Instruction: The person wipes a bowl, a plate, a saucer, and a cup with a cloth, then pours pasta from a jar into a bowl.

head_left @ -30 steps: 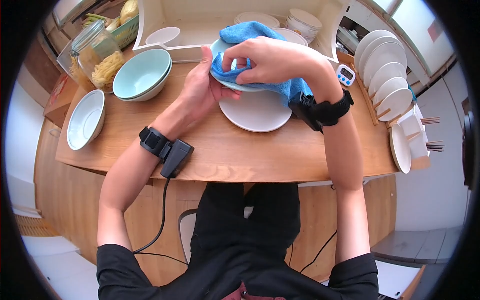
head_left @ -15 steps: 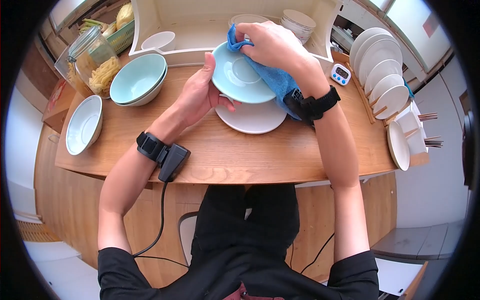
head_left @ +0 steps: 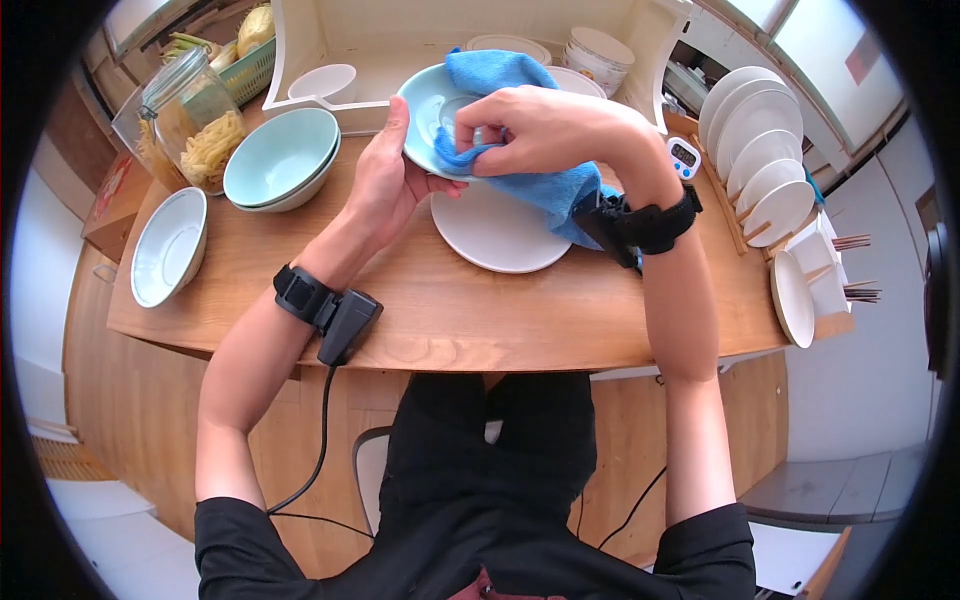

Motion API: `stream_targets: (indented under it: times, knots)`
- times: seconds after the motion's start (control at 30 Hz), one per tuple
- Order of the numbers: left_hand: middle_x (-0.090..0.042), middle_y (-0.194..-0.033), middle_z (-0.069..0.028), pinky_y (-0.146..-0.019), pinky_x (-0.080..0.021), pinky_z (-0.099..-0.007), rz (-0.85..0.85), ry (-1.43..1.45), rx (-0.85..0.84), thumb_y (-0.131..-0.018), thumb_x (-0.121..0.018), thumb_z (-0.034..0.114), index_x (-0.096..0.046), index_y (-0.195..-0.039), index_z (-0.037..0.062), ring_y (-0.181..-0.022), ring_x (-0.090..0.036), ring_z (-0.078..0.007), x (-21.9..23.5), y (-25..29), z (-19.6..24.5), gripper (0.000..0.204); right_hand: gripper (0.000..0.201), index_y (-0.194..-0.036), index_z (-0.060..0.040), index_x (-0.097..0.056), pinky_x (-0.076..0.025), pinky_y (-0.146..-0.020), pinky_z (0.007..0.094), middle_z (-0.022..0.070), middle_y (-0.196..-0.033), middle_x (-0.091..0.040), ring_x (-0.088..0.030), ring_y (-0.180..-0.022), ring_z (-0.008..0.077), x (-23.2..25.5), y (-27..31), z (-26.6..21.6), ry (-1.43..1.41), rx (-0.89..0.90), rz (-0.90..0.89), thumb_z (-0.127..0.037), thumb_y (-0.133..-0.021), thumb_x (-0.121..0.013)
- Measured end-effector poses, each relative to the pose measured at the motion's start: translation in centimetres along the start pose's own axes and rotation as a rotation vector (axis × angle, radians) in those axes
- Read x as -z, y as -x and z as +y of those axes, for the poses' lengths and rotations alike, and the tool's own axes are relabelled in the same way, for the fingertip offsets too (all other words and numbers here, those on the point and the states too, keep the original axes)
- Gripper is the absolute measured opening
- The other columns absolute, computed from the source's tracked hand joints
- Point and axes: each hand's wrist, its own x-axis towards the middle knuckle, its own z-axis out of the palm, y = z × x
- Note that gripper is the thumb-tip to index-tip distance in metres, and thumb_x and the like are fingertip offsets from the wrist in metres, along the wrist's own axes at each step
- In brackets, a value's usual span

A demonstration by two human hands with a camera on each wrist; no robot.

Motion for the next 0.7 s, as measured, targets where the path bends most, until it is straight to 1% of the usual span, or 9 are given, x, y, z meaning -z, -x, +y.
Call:
stream_targets:
  times: [0.1, 0.13, 0.23, 0.27, 0.33, 0.47, 0.53, 0.6, 0.7]
  knots:
    - [-0.065, -0.099, -0.0121, -0.06, -0.056, -0.0313, -0.013, -0.017, -0.002, -0.101, -0.025, 0.055, -0.05, -0.12, 0.0012, -0.076, -0.067, -0.02, 0.3, 0.0, 0.0, 0.062, 0.025, -0.096, -0.0071, -0.065, -0.044, -0.06, 0.0353, 0.009, -0.07, -0.058, -0.056, -0.065, 0.0219, 0.8, 0.6, 0.8, 0.061, -0.195, -0.032, -0.025, -0.079, -0.062]
    - [-0.065, -0.099, -0.0123, -0.059, -0.056, -0.0314, -0.031, -0.021, 0.003, -0.101, -0.025, 0.055, -0.05, -0.121, 0.0015, -0.076, -0.067, -0.0199, 0.4, 0.0, -0.2, 0.062, 0.025, -0.096, -0.0071, -0.065, -0.044, -0.06, 0.0353, 0.009, -0.07, -0.058, -0.056, -0.065, 0.0219, 0.9, 0.7, 1.4, 0.058, -0.197, -0.033, -0.025, -0.079, -0.062]
    - [-0.066, -0.098, -0.0126, -0.059, -0.056, -0.0318, -0.073, -0.025, 0.055, -0.101, -0.026, 0.055, -0.049, -0.123, 0.0018, -0.076, -0.067, -0.02, 0.6, -0.2, -0.4, 0.063, 0.026, -0.1, -0.0057, -0.065, -0.05, -0.068, 0.0364, 0.0143, -0.079, -0.064, -0.063, -0.075, 0.0258, 0.7, 0.7, 3.5, 0.222, -0.313, 0.127, -0.02, -0.079, -0.062]
    - [-0.066, -0.098, -0.0126, -0.059, -0.056, -0.0318, -0.07, -0.025, 0.052, -0.101, -0.026, 0.055, -0.049, -0.123, 0.0018, -0.076, -0.067, -0.02, 0.6, -0.2, -0.5, 0.063, 0.026, -0.1, -0.0057, -0.065, -0.05, -0.068, 0.0364, 0.0143, -0.079, -0.064, -0.063, -0.075, 0.0258, 0.5, 0.6, 3.9, 0.223, -0.309, 0.127, -0.02, -0.079, -0.062]
    - [-0.066, -0.098, -0.0146, -0.06, -0.058, -0.035, -0.12, -0.004, 0.111, -0.099, -0.028, 0.058, -0.049, -0.121, -0.0002, -0.076, -0.068, -0.0235, 0.3, 0.0, -0.6, 0.065, 0.025, -0.101, -0.0056, -0.064, -0.05, -0.068, 0.0386, 0.0157, -0.082, -0.066, -0.063, -0.076, 0.0285, 0.2, 0.4, 5.0, 0.276, -0.218, 0.292, -0.018, -0.079, -0.062]
    - [-0.065, -0.097, -0.0135, -0.06, -0.059, -0.0347, -0.244, -0.048, 0.159, -0.098, -0.027, 0.06, -0.046, -0.124, 0.0005, -0.077, -0.068, -0.022, 0.0, 0.4, -0.5, 0.068, 0.024, -0.102, -0.0064, -0.063, -0.05, -0.069, 0.0393, 0.016, -0.084, -0.066, -0.063, -0.076, 0.0307, 0.1, -0.1, 3.8, 0.235, -0.218, 0.299, -0.018, -0.081, -0.062]
    - [-0.065, -0.098, -0.0131, -0.059, -0.06, -0.0337, -0.232, -0.064, 0.166, -0.097, -0.025, 0.061, -0.044, -0.126, 0.0012, -0.077, -0.069, -0.0218, -0.4, 0.5, -0.3, 0.069, 0.024, -0.103, -0.0071, -0.062, -0.05, -0.069, 0.0397, 0.0163, -0.085, -0.067, -0.063, -0.076, 0.0315, -0.4, -0.2, 3.0, 0.19, -0.075, 0.298, -0.019, -0.082, -0.062]
    - [-0.066, -0.095, -0.0112, -0.055, -0.059, -0.0321, -0.178, -0.025, 0.15, -0.098, -0.024, 0.061, -0.045, -0.127, 0.0038, -0.073, -0.069, -0.0199, -0.7, 0.6, -0.2, 0.067, 0.025, -0.104, -0.0073, -0.062, -0.049, -0.068, 0.0401, 0.0164, -0.083, -0.066, -0.063, -0.076, 0.0318, -0.9, -0.6, 2.0, 0.179, -0.088, 0.288, -0.02, -0.083, -0.062]
    - [-0.065, -0.093, -0.0094, -0.054, -0.059, -0.0308, -0.179, -0.048, 0.134, -0.098, -0.024, 0.06, -0.047, -0.123, 0.0055, -0.074, -0.068, -0.0186, -0.1, 0.5, -0.4, 0.064, 0.026, -0.104, -0.0063, -0.061, -0.049, -0.066, 0.0392, 0.0156, -0.079, -0.064, -0.063, -0.074, 0.0308, -1.5, -1.2, 1.0, 0.108, 0.007, 0.186, -0.022, -0.083, -0.063]
